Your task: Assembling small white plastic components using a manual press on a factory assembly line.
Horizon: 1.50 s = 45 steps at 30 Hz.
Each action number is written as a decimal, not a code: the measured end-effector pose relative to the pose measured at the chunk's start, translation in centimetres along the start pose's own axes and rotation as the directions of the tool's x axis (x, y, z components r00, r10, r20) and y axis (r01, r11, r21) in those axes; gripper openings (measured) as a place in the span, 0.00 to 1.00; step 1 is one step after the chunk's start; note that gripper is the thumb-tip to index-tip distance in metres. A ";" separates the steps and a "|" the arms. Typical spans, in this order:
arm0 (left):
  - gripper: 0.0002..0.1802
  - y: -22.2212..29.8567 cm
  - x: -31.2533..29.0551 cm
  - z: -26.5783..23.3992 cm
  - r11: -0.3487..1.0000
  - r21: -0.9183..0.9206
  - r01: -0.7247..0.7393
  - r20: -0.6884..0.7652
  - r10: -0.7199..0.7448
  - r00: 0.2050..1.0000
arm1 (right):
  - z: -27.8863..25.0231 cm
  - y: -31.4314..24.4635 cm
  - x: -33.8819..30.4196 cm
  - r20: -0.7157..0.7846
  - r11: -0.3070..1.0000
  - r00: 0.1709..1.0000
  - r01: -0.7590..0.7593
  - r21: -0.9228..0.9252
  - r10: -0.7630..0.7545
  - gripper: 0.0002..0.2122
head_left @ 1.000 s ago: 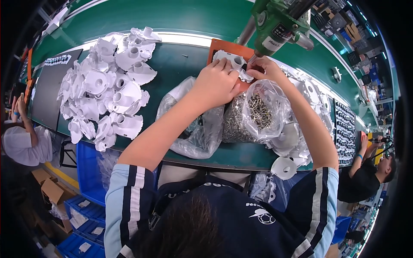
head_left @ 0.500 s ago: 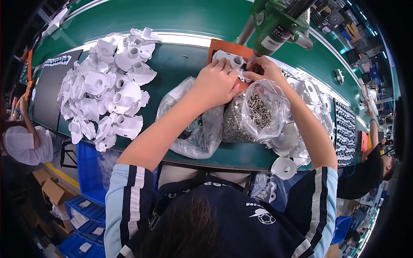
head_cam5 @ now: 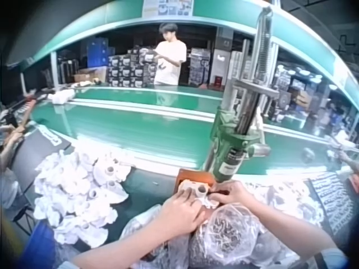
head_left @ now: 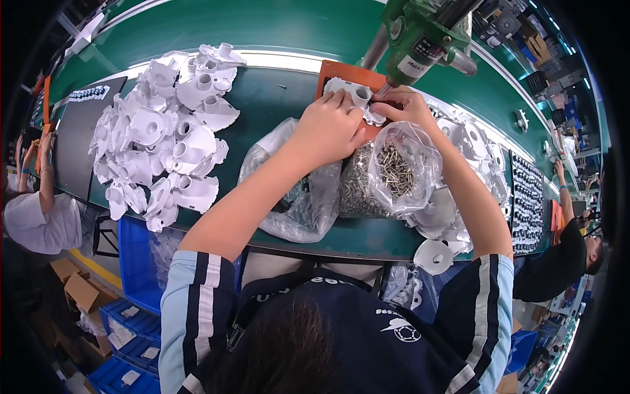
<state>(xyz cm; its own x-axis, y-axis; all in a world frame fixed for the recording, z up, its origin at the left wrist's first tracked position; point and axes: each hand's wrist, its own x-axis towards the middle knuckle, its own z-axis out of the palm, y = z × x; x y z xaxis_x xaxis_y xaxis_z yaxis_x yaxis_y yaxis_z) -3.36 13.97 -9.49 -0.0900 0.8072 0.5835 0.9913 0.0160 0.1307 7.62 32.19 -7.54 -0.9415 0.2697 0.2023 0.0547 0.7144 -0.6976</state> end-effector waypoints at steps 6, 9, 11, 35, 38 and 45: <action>0.17 -0.1 -0.1 0.0 1.000 -0.005 0.004 0.003 -0.003 1.000 | 0.3 0.1 0.2 0.021 0.961 0.992 -0.127 0.244 0.126 0.09; 0.16 0.0 0.0 0.0 1.000 -0.005 0.003 0.008 -0.003 1.000 | 0.3 0.9 0.1 -0.019 0.969 0.992 -0.121 0.216 0.128 0.08; 0.17 0.0 0.0 0.0 1.000 -0.006 0.001 0.011 -0.001 1.000 | 0.0 1.0 0.0 -0.006 0.916 0.965 -0.246 0.316 0.261 0.07; 0.17 -0.2 -0.3 0.5 0.999 -0.038 -0.005 -0.045 0.004 0.999 | -2.9 -1.5 2.1 0.249 0.905 0.941 -0.299 0.304 0.228 0.04; 0.18 1.0 1.0 1.2 0.997 -0.046 -0.066 -0.045 0.064 0.997 | -9.7 8.0 2.0 0.177 0.939 0.977 -0.168 0.299 0.118 0.09; 0.17 -1.4 -1.2 0.0 0.998 0.060 0.011 0.009 -0.012 1.000 | -12.9 1.7 13.1 -0.237 0.640 0.936 0.016 0.768 0.261 0.12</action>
<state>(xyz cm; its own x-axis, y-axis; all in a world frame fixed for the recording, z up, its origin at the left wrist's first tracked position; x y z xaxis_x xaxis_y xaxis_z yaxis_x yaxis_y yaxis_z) -4.65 13.00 -10.36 -0.1005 0.8120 0.5749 0.9942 0.0600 0.0891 -0.33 45.32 2.78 -0.7878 0.5920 0.1699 -0.2352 -0.0342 -0.9714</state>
